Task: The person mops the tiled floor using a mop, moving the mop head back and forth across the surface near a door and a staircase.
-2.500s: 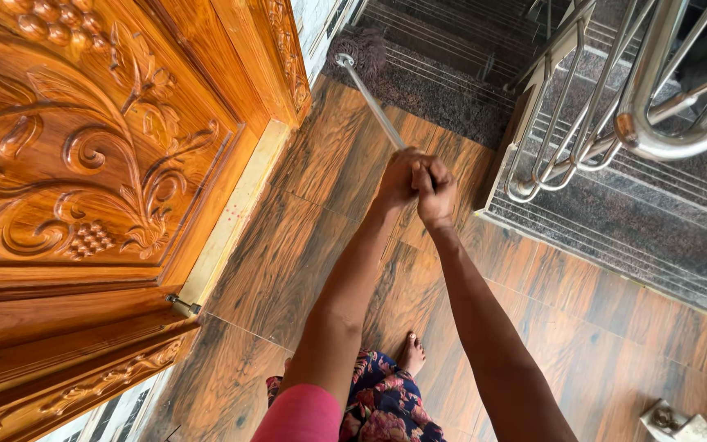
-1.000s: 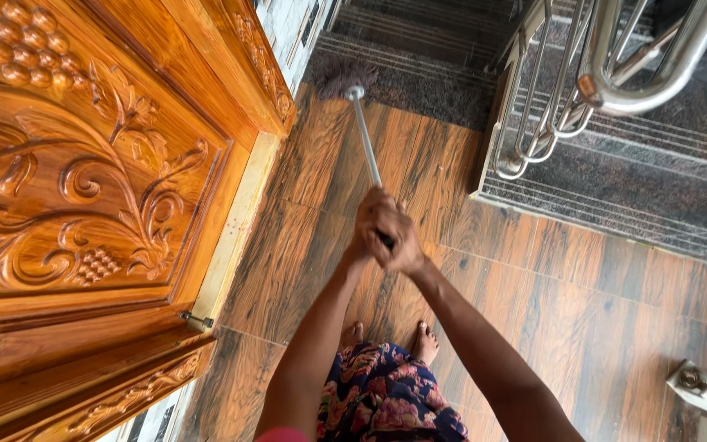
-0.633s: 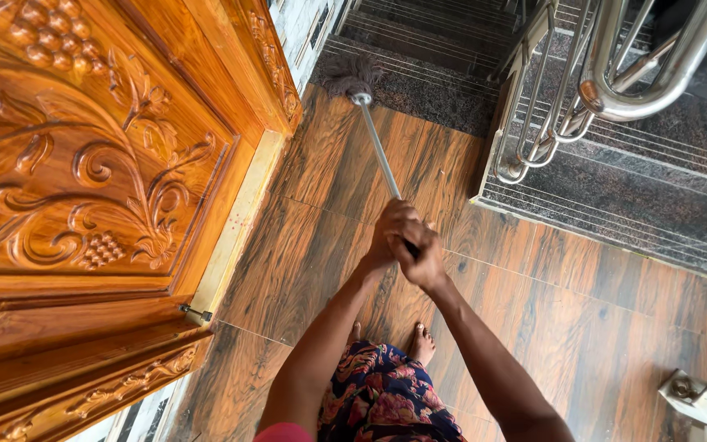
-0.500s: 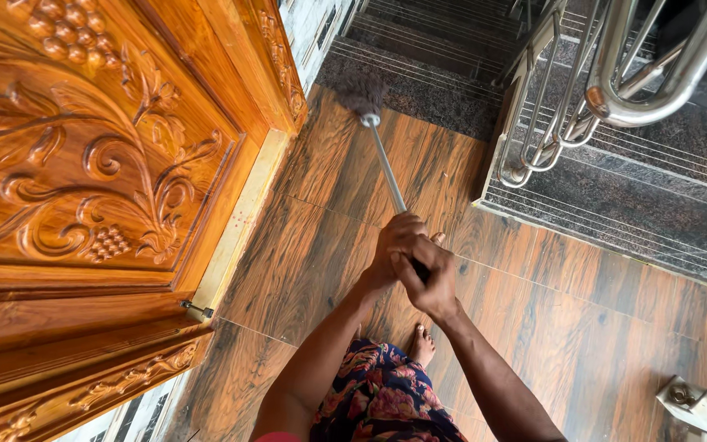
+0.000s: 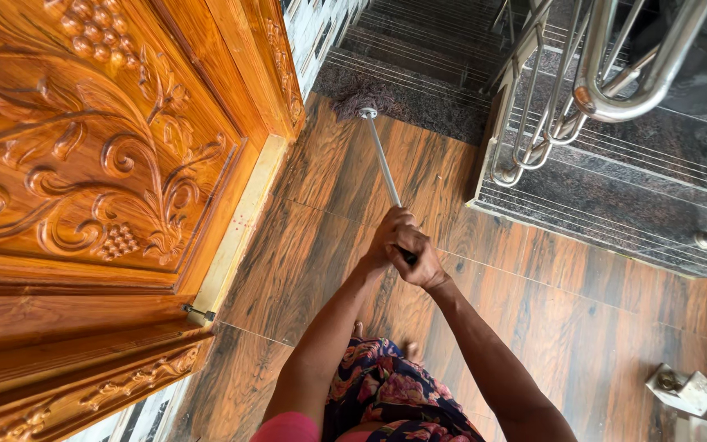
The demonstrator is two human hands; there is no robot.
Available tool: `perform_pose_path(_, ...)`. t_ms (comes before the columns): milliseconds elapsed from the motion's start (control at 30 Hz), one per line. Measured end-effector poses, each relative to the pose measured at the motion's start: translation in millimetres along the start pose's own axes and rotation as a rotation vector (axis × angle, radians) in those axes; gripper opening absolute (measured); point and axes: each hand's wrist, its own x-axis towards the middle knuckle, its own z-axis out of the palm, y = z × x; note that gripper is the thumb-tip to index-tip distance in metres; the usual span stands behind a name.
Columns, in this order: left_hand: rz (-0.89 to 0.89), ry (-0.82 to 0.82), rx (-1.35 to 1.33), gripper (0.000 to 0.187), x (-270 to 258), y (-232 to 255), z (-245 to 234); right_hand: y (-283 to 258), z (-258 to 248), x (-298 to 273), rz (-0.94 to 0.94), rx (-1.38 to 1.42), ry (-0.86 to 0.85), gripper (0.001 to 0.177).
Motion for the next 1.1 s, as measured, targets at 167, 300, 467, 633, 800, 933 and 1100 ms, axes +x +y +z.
perform_pose_path(167, -0.149, -0.085, -0.044, 0.022, -20, 41, 19, -31, -19, -41, -0.021, -0.001, 0.028, 0.013)
perform_pose_path(300, 0.035, 0.002, 0.044, 0.025, -17, 80, 50, -68, -52, -64, 0.021, 0.011, 0.017, 0.01)
perform_pose_path(467, 0.012, 0.103, 0.026, 0.022, -28, 138, 88, -104, -84, -116, 0.015, 0.001, 0.044, 0.009)
perform_pose_path(633, -0.186, 0.022, -0.147, 0.025, -51, 129, 101, -61, -61, -133, -0.068, 0.05, 0.19, 0.01)
perform_pose_path(800, 0.105, 0.105, 0.044, 0.014, -47, 75, 96, -10, -55, -119, -0.072, -0.04, 0.127, 0.011)
perform_pose_path(933, 0.119, 0.047, -0.018, 0.015, -48, 78, 115, -10, -70, -135, -0.085, -0.101, 0.095, 0.015)
perform_pose_path(1100, -0.083, -0.067, -0.076, 0.03, -41, 130, 180, -47, -122, -189, 0.2, -0.02, 0.226, 0.016)
